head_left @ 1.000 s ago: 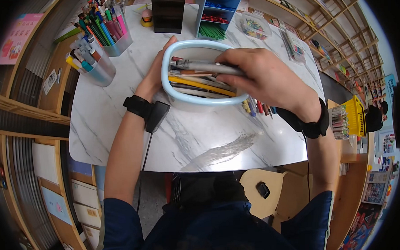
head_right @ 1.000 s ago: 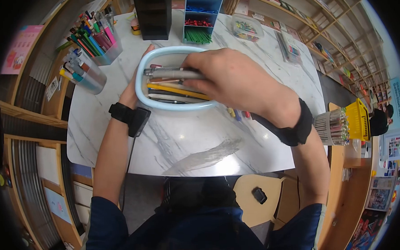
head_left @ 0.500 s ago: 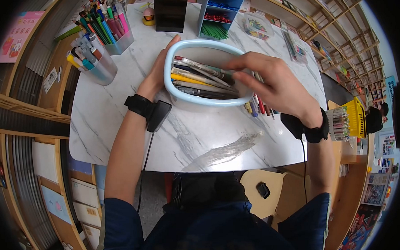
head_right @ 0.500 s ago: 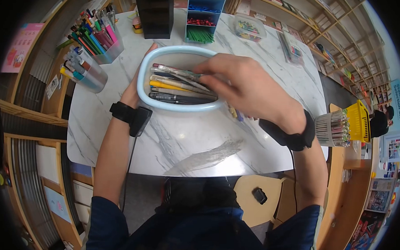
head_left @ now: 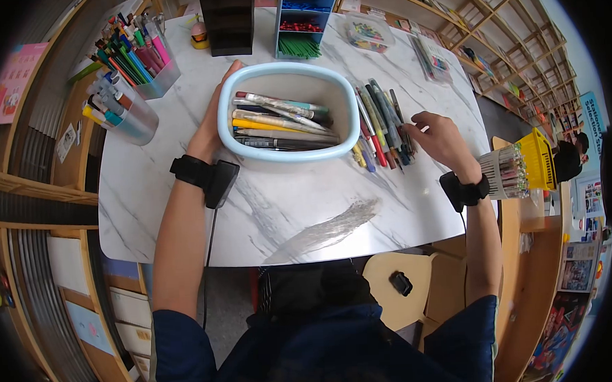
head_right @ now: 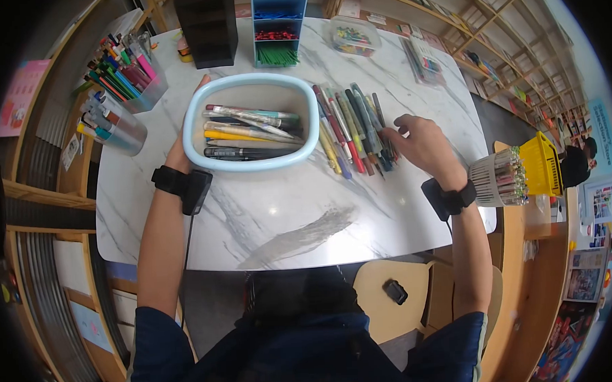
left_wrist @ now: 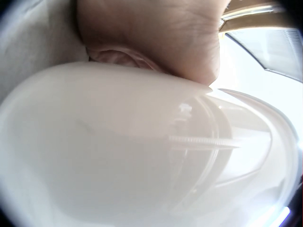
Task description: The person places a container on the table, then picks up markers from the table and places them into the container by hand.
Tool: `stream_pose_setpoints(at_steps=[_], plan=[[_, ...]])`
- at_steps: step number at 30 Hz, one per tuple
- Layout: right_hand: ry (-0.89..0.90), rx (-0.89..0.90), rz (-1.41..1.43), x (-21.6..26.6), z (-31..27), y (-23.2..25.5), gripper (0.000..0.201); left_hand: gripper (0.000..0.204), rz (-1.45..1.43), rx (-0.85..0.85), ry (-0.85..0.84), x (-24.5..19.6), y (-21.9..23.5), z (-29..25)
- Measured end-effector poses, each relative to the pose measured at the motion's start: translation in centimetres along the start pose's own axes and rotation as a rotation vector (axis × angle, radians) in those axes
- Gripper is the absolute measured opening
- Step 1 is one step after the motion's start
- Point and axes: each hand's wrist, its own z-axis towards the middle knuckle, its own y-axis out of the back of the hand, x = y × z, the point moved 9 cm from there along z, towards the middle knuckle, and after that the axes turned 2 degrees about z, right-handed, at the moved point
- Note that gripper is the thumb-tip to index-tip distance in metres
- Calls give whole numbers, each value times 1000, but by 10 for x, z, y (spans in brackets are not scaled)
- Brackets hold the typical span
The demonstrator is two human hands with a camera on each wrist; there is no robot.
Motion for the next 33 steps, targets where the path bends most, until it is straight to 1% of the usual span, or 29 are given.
stream_pose_setpoints(at_steps=[2,3,5,6,8,9,11,15,17,21,23,27,29,33], plan=[[7,54,15,1,3,-9,39,53,11,-7,8,-2,0,2],[3,54,17,3,3,-9,39,53,17,-10,11,0,-1,-5],[-37,121,24,10,4,-12,37,53,25,-18,17,0,-2,-5],[-38,121,24,14,3,-10,37,53,28,-23,18,0,-2,-6],[-107,162,39,14,3,-11,34,53,33,-35,21,-2,-4,-4],[-107,163,39,13,3,-12,34,53,36,-42,22,-2,-4,-5],[-85,106,-14,9,5,-11,33,53,41,-54,24,-3,-4,-7],[-111,82,-42,-9,9,-15,34,53,51,-78,25,-6,-6,-9],[-109,-5,-7,-14,9,-7,34,53,58,-91,25,-7,-6,-13],[-122,41,-36,-26,13,-12,34,53,70,-104,31,-8,-12,-17],[-51,111,57,-27,14,-21,33,54,77,-116,32,-9,-14,-19],[-43,76,90,-23,14,-19,35,54,91,-139,37,-11,-16,-23],[-12,21,99,-24,15,-19,37,54,98,-148,41,-11,-15,-27],[-31,23,76,-19,17,-15,38,54,111,-170,44,-13,-17,-31]])
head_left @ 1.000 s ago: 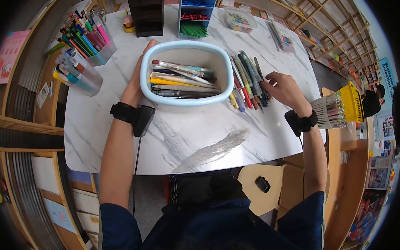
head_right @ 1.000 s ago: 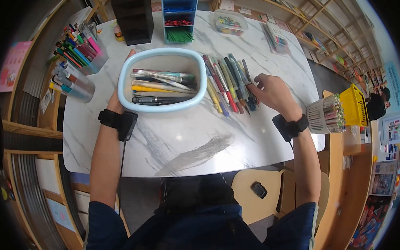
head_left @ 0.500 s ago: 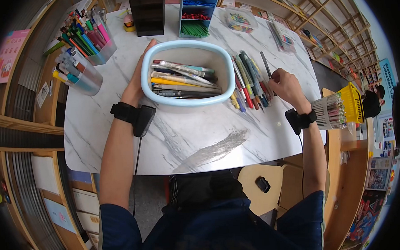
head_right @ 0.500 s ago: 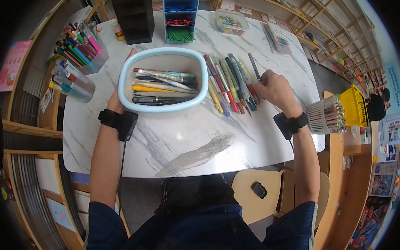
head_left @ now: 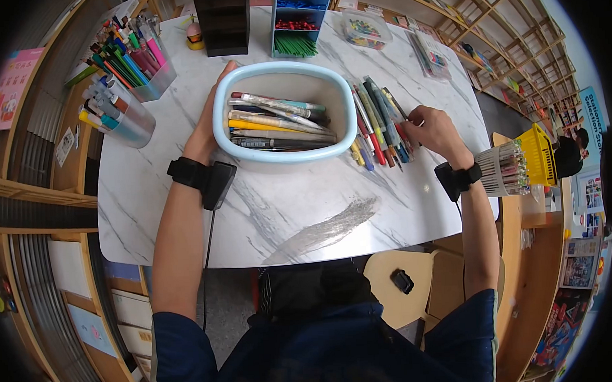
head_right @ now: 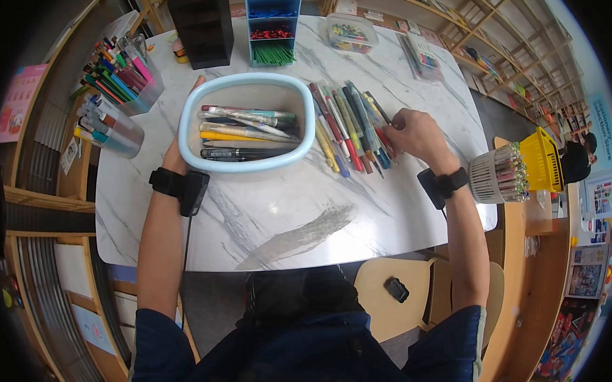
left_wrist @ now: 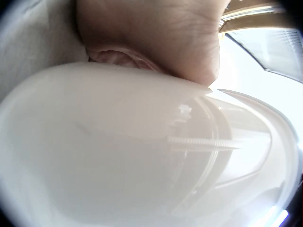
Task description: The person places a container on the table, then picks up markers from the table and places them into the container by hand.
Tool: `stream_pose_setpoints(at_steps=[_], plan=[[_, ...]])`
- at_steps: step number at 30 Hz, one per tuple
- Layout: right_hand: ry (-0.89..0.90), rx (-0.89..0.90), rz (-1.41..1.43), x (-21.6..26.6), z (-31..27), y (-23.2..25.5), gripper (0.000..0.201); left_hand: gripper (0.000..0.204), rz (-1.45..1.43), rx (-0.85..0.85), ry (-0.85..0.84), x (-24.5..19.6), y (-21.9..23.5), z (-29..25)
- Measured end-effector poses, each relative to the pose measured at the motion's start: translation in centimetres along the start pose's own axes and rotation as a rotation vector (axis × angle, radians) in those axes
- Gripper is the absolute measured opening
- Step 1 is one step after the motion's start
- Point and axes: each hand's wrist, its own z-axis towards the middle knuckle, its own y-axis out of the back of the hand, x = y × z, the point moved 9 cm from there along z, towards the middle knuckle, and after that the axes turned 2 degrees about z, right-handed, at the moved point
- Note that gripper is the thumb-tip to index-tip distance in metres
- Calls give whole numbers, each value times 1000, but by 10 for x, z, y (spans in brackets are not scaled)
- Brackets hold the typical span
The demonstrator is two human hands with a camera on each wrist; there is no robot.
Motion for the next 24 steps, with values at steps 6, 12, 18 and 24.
stream_pose_setpoints(at_steps=[6,12,18,24], plan=[[-139,100,-194,0,3,-3,44,54,17,-35,4,-4,-2,-6],[-94,47,-227,-10,5,-12,43,55,29,-76,6,-10,-4,-7],[64,-34,-183,-16,2,-13,38,55,45,-109,10,-14,-7,-14],[13,-178,-88,-22,-4,2,30,55,62,-144,11,-18,-8,-24]])
